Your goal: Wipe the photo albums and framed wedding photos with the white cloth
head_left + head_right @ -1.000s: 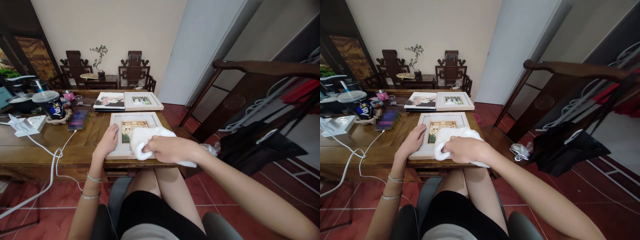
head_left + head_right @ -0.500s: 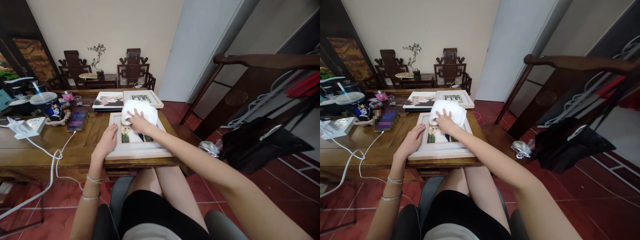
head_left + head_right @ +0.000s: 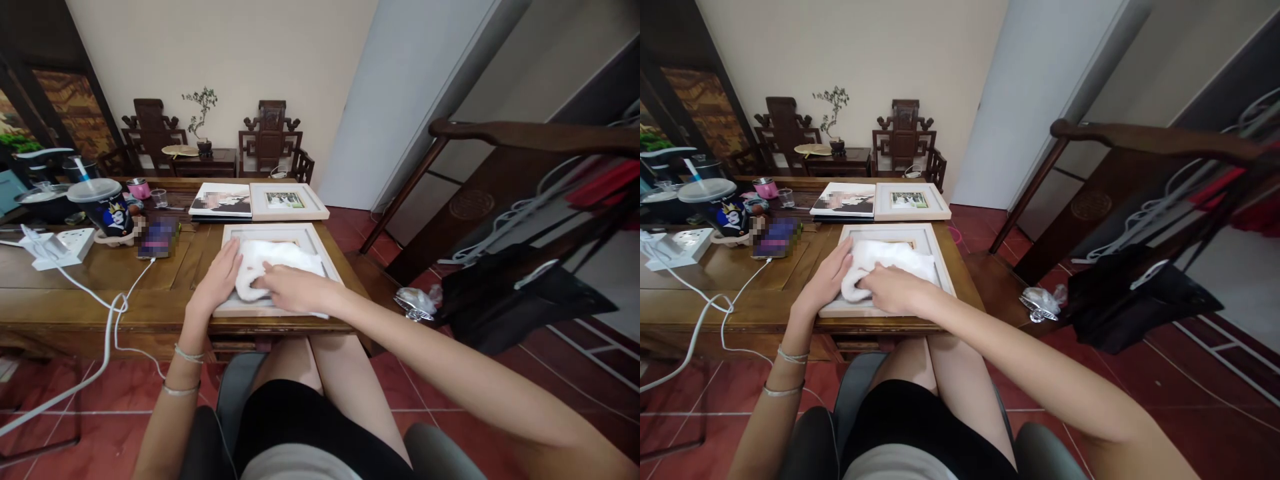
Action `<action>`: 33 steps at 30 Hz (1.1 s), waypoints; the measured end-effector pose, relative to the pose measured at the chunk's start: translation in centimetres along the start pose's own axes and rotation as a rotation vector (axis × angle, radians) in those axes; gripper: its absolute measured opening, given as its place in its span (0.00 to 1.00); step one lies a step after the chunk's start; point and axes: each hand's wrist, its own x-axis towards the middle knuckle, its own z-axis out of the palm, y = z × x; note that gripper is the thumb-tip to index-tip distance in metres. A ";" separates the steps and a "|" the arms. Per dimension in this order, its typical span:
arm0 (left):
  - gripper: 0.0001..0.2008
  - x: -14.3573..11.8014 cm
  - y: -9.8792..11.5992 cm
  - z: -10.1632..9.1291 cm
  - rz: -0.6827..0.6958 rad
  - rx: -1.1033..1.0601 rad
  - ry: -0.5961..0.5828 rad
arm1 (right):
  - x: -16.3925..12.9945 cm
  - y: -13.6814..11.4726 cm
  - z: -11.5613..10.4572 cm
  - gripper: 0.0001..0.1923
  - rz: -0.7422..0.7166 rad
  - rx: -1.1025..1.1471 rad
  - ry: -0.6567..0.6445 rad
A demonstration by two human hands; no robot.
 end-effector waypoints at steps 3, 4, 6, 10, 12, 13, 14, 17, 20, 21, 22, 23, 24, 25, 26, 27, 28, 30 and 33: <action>0.31 0.0 0.5 -0.5 0.012 -0.036 0.004 | 4.2 0.9 0.4 0.29 0.122 -0.128 0.115; 0.32 0.0 0.6 -0.6 0.009 -0.036 0.004 | 5.6 1.3 0.5 0.28 0.153 -0.166 0.146; 0.33 0.1 0.7 -0.7 -0.002 -0.032 0.010 | 7.8 1.8 0.3 0.26 0.178 -0.215 0.192; 0.35 0.2 0.9 -0.7 -0.034 -0.044 0.020 | 8.7 2.1 -0.1 0.25 0.122 -0.240 0.188; 0.35 0.1 1.1 -0.7 -0.052 -0.063 0.016 | 7.3 1.6 -0.2 0.24 0.070 -0.247 0.145; 0.35 0.1 1.3 -0.7 -0.056 -0.071 0.015 | 6.3 1.2 -0.3 0.24 0.037 -0.251 0.111; 0.35 0.1 1.4 -0.8 -0.057 -0.079 0.017 | 5.1 0.8 -0.3 0.23 -0.002 -0.252 0.074; 0.33 0.0 1.5 -0.8 -0.058 -0.075 0.013 | 1.3 -0.6 -0.7 0.19 -0.100 -0.216 -0.029; 0.31 0.1 1.1 -0.5 -0.079 -0.013 -0.021 | -2.1 -0.9 -1.2 0.20 -0.092 -0.113 -0.068; 0.29 0.1 0.9 -0.4 -0.076 0.023 -0.035 | -2.9 -0.8 -1.4 0.22 -0.077 -0.080 -0.080; 0.28 0.2 0.6 -0.3 -0.066 0.060 -0.045 | -3.6 -0.6 -1.5 0.24 -0.064 -0.057 -0.090; 0.26 0.3 0.4 -0.2 -0.049 0.095 -0.053 | -4.0 -0.4 -1.6 0.25 -0.054 -0.043 -0.098; 0.25 0.3 0.1 -0.1 -0.029 0.124 -0.056 | -4.2 -0.3 -1.6 0.25 -0.045 -0.041 -0.101; 0.23 0.4 -0.1 -0.1 -0.010 0.144 -0.055 | -4.2 -0.4 -1.6 0.25 -0.041 -0.044 -0.097; 0.22 0.4 -0.3 -0.1 0.005 0.155 -0.054 | -4.0 -0.6 -1.5 0.24 -0.049 -0.048 -0.085; 0.22 0.4 -0.4 -0.1 0.014 0.158 -0.056 | -3.7 -0.9 -1.3 0.22 -0.066 -0.052 -0.066; 0.22 0.4 -0.4 -0.1 0.019 0.159 -0.061 | -3.4 -1.4 -1.2 0.21 -0.086 -0.060 -0.045; 0.22 0.4 -0.4 -0.3 0.021 0.157 -0.073 | -2.7 -2.2 -0.9 0.19 -0.106 -0.074 -0.004; 0.22 0.4 -0.3 -0.5 0.017 0.172 -0.078 | -2.6 -2.4 -0.8 0.18 -0.066 -0.058 0.004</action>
